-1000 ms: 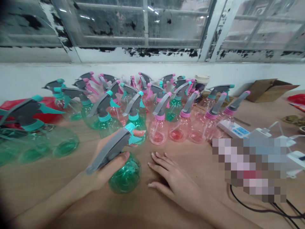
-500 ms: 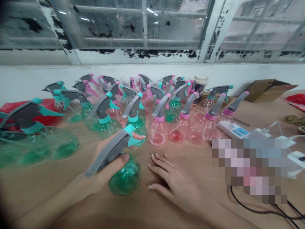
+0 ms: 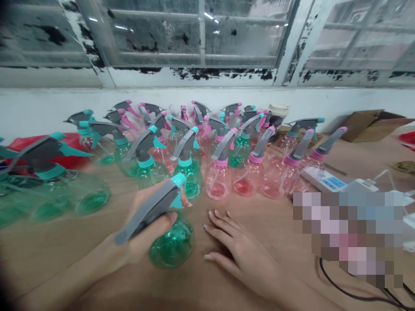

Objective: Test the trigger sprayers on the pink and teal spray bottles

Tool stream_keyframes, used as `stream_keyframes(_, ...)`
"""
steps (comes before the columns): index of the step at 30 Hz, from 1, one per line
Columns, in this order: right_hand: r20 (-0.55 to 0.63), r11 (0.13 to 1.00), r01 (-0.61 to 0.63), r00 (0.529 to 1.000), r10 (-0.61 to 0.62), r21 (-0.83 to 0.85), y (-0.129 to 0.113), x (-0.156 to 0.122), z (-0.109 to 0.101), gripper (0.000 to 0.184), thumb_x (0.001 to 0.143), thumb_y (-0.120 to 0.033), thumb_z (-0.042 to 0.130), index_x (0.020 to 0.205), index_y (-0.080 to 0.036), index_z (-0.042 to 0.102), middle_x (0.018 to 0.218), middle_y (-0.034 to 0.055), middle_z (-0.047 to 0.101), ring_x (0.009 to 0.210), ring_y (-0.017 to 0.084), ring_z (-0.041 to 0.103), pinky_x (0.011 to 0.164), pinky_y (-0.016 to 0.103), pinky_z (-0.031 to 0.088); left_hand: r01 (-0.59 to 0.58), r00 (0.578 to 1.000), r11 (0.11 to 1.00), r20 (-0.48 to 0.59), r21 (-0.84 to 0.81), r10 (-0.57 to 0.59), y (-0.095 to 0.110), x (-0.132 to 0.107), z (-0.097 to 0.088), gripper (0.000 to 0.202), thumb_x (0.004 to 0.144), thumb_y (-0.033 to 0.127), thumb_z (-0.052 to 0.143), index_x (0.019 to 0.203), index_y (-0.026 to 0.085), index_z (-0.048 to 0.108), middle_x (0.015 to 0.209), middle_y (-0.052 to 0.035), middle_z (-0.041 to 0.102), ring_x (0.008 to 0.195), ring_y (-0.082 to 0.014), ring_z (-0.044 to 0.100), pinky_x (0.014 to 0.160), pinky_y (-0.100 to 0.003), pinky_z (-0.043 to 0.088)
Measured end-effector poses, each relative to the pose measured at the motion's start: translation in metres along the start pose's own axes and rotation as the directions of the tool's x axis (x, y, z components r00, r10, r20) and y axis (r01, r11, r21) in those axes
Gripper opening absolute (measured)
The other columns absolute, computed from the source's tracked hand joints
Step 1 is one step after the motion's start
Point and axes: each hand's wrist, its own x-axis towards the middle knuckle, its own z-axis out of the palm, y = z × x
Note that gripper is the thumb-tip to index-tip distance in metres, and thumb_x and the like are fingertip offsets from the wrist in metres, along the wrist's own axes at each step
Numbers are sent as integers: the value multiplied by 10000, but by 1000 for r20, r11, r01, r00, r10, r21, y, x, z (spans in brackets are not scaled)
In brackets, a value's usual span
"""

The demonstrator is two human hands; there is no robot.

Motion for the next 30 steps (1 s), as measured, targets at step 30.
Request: stream_keyframes(30,31,999,14,999,-13,-38,0,-2,-1,531,958,-460,499,1436,-235,442,1533,56,351,1416,260,311,1150,500,311,-31,999,1000,-38,1,31,-7,-5,5,57,775,183,479,808,197,523,717,13,535,605,-132,479,570,-249,428)
